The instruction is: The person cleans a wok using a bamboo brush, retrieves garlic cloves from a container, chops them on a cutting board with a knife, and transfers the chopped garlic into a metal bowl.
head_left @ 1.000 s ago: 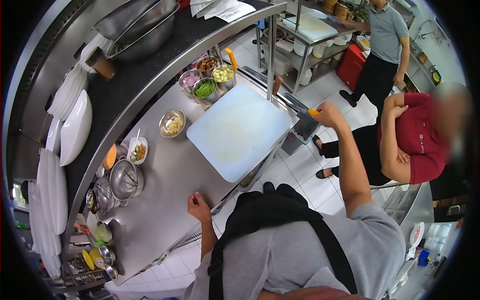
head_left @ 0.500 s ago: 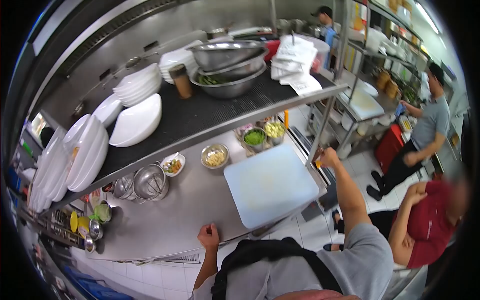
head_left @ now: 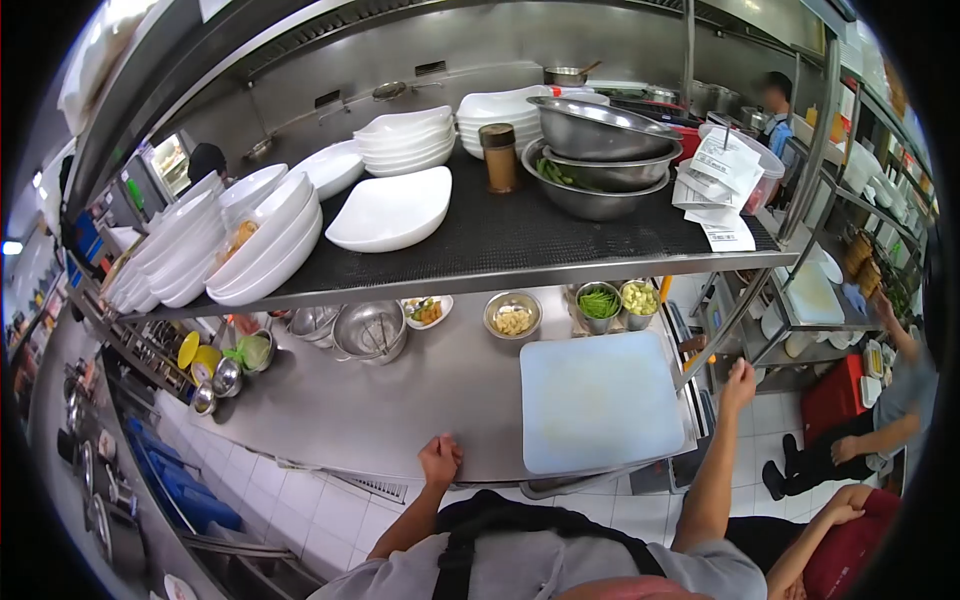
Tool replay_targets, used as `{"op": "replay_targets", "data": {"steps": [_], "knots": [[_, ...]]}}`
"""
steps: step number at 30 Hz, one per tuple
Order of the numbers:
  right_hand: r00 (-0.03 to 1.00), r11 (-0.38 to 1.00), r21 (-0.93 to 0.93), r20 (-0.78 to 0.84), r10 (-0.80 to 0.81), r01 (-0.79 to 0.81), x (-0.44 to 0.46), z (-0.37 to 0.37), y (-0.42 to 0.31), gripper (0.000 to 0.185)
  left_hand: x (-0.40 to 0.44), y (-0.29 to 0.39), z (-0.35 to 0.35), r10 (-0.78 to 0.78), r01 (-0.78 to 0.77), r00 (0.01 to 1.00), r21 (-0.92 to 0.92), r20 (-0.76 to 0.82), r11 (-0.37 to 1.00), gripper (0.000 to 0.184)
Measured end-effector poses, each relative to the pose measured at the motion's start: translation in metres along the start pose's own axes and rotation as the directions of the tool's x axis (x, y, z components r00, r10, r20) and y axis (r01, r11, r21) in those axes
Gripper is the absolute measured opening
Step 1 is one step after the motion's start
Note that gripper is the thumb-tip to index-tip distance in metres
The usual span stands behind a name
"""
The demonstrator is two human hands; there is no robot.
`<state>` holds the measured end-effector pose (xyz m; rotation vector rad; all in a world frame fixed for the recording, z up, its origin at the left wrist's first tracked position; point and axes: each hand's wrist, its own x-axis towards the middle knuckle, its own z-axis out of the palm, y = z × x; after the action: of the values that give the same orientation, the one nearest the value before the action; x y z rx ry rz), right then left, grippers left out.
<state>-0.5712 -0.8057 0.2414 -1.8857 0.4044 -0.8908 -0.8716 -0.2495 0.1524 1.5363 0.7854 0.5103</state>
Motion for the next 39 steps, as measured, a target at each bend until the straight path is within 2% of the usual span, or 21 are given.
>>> {"op": "replay_targets", "data": {"steps": [2, 3, 4, 5, 7, 9, 10, 12, 14, 15, 17, 19, 22, 23, 27, 30, 31, 34, 37, 39], "knots": [[0.995, 0.978, 0.192, 0.075, 0.068, -0.081, -0.052, -0.020, -0.013, 0.027, 0.001, -0.004, 0.001, -0.097, 0.098, 0.995, -0.107, 0.014, 0.989, 0.050], [0.962, 0.947, 0.292, 0.267, 0.053, -0.133, -0.092, -0.031, -0.041, 0.023, 0.005, -0.005, 0.004, -0.142, 0.146, 0.989, -0.155, 0.034, 0.977, 0.052], [0.896, 0.903, 0.381, 0.445, 0.009, -0.198, -0.134, -0.037, -0.073, 0.020, 0.009, -0.003, 0.009, -0.184, 0.202, 0.974, -0.142, 0.133, 0.969, 0.052], [0.776, 0.875, 0.373, 0.631, 0.006, -0.310, -0.168, -0.032, -0.078, 0.015, 0.007, 0.003, 0.017, -0.226, 0.258, 0.948, -0.127, 0.225, 0.958, 0.053], [0.541, 0.873, 0.278, 0.841, -0.020, -0.400, -0.225, -0.028, -0.123, 0.015, -0.005, 0.028, 0.034, -0.315, 0.390, 0.867, -0.131, 0.387, 0.912, 0.058], [0.397, 0.902, 0.163, 0.918, 0.010, -0.400, -0.273, -0.022, -0.142, 0.019, 0.008, 0.045, 0.053, -0.421, 0.595, 0.763, -0.280, 0.491, 0.753, 0.061], [0.331, 0.941, 0.110, 0.944, 0.002, -0.319, -0.293, -0.018, -0.139, 0.020, 0.016, 0.058, 0.056, -0.351, 0.568, 0.774, -0.333, 0.527, 0.753, 0.062], [0.223, 0.909, 0.019, 0.971, 0.082, -0.417, -0.324, -0.023, -0.149, 0.021, 0.031, 0.084, 0.070, -0.227, 0.526, 0.766, -0.384, 0.601, 0.759, 0.062], [0.170, 0.853, 0.019, 0.982, 0.082, -0.521, -0.354, -0.024, -0.138, 0.024, 0.036, 0.107, 0.077, -0.131, 0.493, 0.727, -0.379, 0.675, 0.783, 0.061], [0.150, 0.823, 0.025, 0.986, 0.074, -0.568, -0.364, -0.023, -0.137, 0.025, 0.033, 0.113, 0.081, -0.112, 0.456, 0.701, -0.321, 0.704, 0.830, 0.061], [0.201, 0.741, 0.000, 0.963, 0.182, -0.672, -0.378, -0.030, -0.150, 0.027, 0.014, 0.116, 0.096, -0.081, 0.364, 0.642, -0.210, 0.762, 0.908, 0.060], [0.270, 0.653, 0.040, 0.928, 0.256, -0.756, -0.393, -0.041, -0.163, 0.029, -0.011, 0.107, 0.109, -0.116, 0.326, 0.564, -0.091, 0.818, 0.941, 0.061], [0.452, 0.604, 0.173, 0.822, 0.346, -0.778, -0.418, -0.063, -0.166, 0.029, -0.042, 0.084, 0.114, -0.138, 0.277, 0.407, 0.022, 0.903, 0.961, 0.063], [0.529, 0.614, 0.250, 0.784, 0.325, -0.749, -0.426, -0.072, -0.161, 0.029, -0.053, 0.076, 0.114, -0.143, 0.272, 0.349, 0.046, 0.926, 0.961, 0.064], [0.605, 0.640, 0.268, 0.694, 0.391, -0.721, -0.448, -0.114, -0.162, 0.030, -0.100, 0.045, 0.111, -0.258, 0.359, 0.206, 0.172, 0.944, 0.917, 0.066], [0.626, 0.716, 0.216, 0.684, 0.374, -0.664, -0.461, -0.135, -0.156, 0.034, -0.142, 0.022, 0.115, -0.466, 0.463, 0.144, 0.357, 0.873, 0.812, 0.068], [0.642, 0.733, 0.225, 0.679, 0.355, -0.642, -0.465, -0.142, -0.155, 0.033, -0.150, 0.025, 0.107, -0.515, 0.458, 0.013, 0.452, 0.857, 0.765, 0.070], [0.731, 0.921, -0.031, 0.598, 0.329, -0.388, -0.467, -0.170, -0.143, 0.028, -0.178, -0.026, 0.125, -0.644, 0.566, -0.088, 0.570, 0.760, 0.596, 0.072], [0.801, 0.958, -0.067, 0.533, 0.271, -0.280, -0.466, -0.207, -0.115, 0.020, -0.224, -0.038, 0.138, -0.683, 0.601, -0.181, 0.629, 0.708, 0.493, 0.068], [0.795, 0.946, -0.086, 0.520, 0.311, -0.313, -0.461, -0.243, -0.103, 0.017, -0.261, -0.039, 0.148, -0.698, 0.595, -0.216, 0.659, 0.682, 0.460, 0.067]]}}
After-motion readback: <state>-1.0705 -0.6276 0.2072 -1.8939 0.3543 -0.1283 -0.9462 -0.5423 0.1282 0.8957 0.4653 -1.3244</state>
